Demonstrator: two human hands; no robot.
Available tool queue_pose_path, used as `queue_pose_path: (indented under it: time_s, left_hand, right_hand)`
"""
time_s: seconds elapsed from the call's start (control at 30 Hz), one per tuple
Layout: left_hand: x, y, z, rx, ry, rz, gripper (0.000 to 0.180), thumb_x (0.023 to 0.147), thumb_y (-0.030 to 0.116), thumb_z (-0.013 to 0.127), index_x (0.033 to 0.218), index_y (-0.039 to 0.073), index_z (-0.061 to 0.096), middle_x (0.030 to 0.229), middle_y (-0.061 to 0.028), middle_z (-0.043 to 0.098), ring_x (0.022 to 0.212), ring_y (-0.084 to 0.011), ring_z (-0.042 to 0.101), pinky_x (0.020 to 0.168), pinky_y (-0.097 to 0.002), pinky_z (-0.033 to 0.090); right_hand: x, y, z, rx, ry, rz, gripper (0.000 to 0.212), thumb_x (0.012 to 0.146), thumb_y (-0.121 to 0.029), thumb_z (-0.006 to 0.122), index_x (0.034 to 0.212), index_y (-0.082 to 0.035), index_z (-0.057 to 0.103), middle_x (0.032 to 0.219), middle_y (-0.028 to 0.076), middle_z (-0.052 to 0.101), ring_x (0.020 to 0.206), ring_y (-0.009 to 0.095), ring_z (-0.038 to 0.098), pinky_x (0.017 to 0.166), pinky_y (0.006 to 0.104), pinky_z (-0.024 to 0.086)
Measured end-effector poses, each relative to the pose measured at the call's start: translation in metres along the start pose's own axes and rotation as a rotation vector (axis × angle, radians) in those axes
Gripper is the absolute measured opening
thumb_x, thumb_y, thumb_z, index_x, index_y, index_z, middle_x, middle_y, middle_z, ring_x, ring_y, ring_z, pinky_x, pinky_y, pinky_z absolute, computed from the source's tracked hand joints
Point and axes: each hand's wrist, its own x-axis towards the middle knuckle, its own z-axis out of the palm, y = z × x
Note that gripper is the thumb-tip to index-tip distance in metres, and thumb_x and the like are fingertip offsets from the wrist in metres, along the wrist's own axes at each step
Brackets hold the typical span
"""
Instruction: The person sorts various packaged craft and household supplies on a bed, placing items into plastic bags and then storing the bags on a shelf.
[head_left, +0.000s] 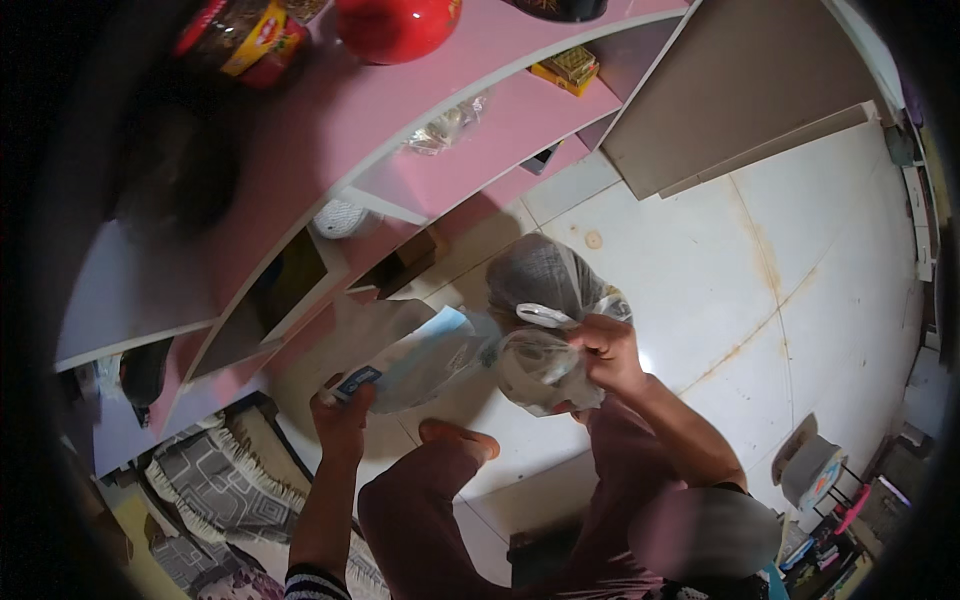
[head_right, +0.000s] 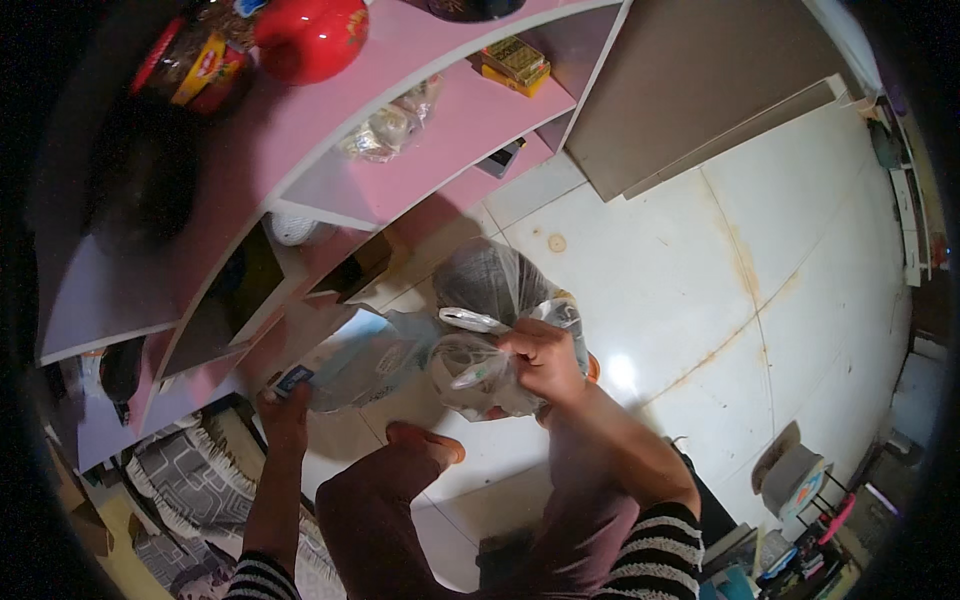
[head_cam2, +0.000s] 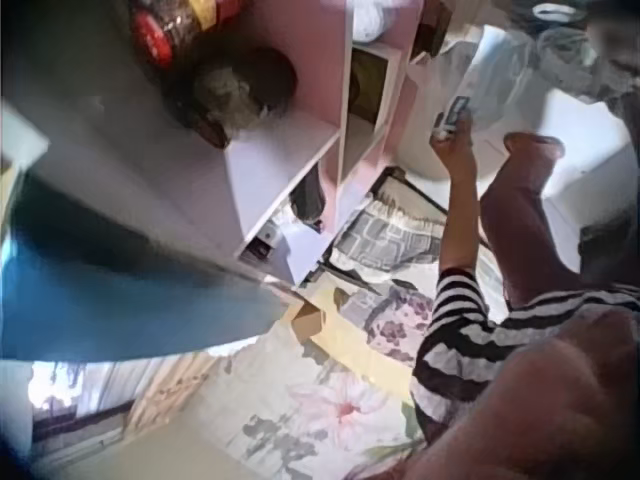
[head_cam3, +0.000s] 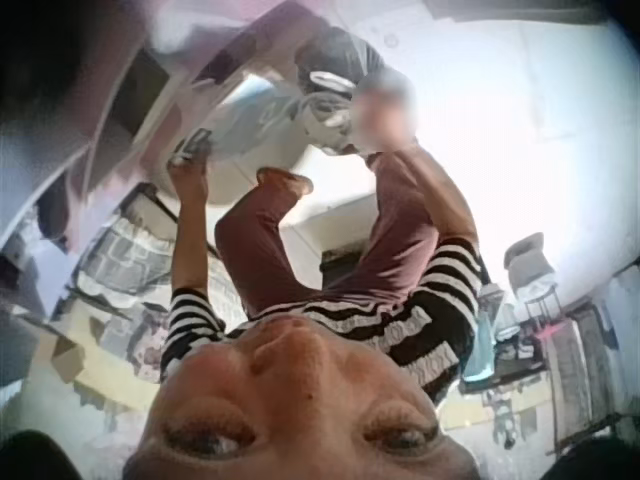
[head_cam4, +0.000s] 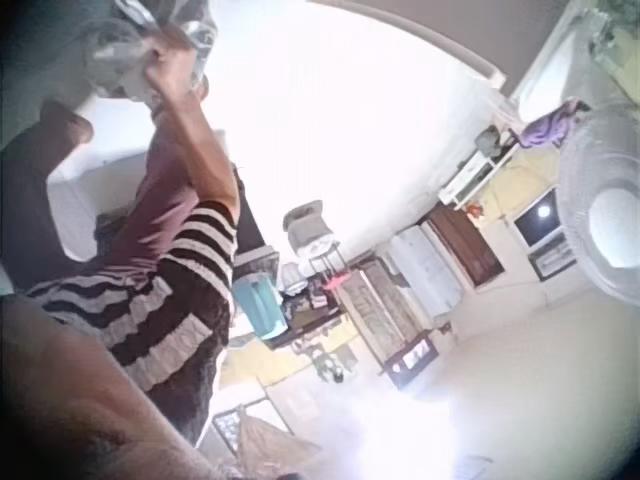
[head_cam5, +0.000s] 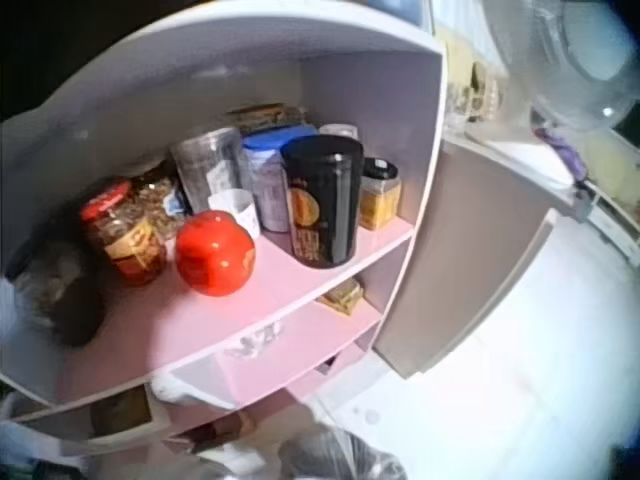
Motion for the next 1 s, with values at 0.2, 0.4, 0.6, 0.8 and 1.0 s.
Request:
queue_pose_path:
  time_s: [0.2, 0.4, 0.6, 0.8, 1.0]
  left_hand:
    - [0.027, -0.04, 0.014, -0.251, 0.079, 0.071, 0.026, 0.071, -0.004, 0.057, 0.095, 0.003, 0.05, 0.083, -0.002, 0.053, 0.07, -0.0076, 0.052, 0.055, -0.018, 0.042]
    - [0.053, -0.066, 0.016, -0.35, -0.142, 0.144, 0.027, 0.07, -0.005, 0.058, 0.095, 0.003, 0.049, 0.085, -0.0039, 0.055, 0.073, -0.0102, 0.054, 0.061, -0.0212, 0.044]
    - [0.048, -0.077, 0.023, -0.345, -0.129, 0.21, 0.024, 0.069, -0.004, 0.06, 0.09, 0.001, 0.051, 0.082, -0.0039, 0.057, 0.072, -0.0119, 0.055, 0.061, -0.0226, 0.046]
    - [0.039, -0.079, 0.023, -0.194, -0.199, 0.124, 0.015, 0.069, 0.0, 0.062, 0.082, 0.001, 0.057, 0.074, -0.003, 0.059, 0.06, -0.0081, 0.053, 0.053, -0.0197, 0.044]
    - [0.036, -0.081, 0.037, -0.095, -0.296, 0.135, 0.011, 0.07, 0.003, 0.063, 0.08, 0.003, 0.06, 0.068, -0.0003, 0.058, 0.055, -0.004, 0.05, 0.047, -0.0178, 0.04]
  right_hand:
    - [0.024, 0.038, -0.021, 0.013, 0.114, -0.168, 0.012, 0.052, 0.001, 0.063, 0.059, -0.004, 0.054, 0.053, 0.004, 0.048, 0.047, 0.014, 0.046, 0.044, 0.0247, 0.034]
    - [0.037, 0.065, -0.044, 0.074, 0.264, -0.12, 0.008, 0.059, -0.003, 0.06, 0.058, -0.001, 0.053, 0.055, 0.005, 0.049, 0.051, 0.014, 0.043, 0.047, 0.0251, 0.033]
    - [0.067, 0.07, -0.069, 0.334, 0.612, -0.18, 0.014, 0.067, -0.005, 0.06, 0.06, -0.002, 0.049, 0.064, -0.001, 0.044, 0.06, 0.009, 0.041, 0.052, 0.0205, 0.03]
    - [0.138, 0.04, -0.061, 0.108, 0.643, -0.705, 0.01, 0.068, -0.011, 0.057, 0.065, -0.001, 0.055, 0.061, 0.002, 0.049, 0.058, 0.011, 0.044, 0.052, 0.0239, 0.034]
    - [0.215, 0.001, -0.007, -0.291, 0.642, -1.096, 0.023, 0.049, 0.007, 0.054, 0.068, -0.005, 0.057, 0.055, 0.003, 0.043, 0.05, 0.018, 0.045, 0.045, 0.0284, 0.036]
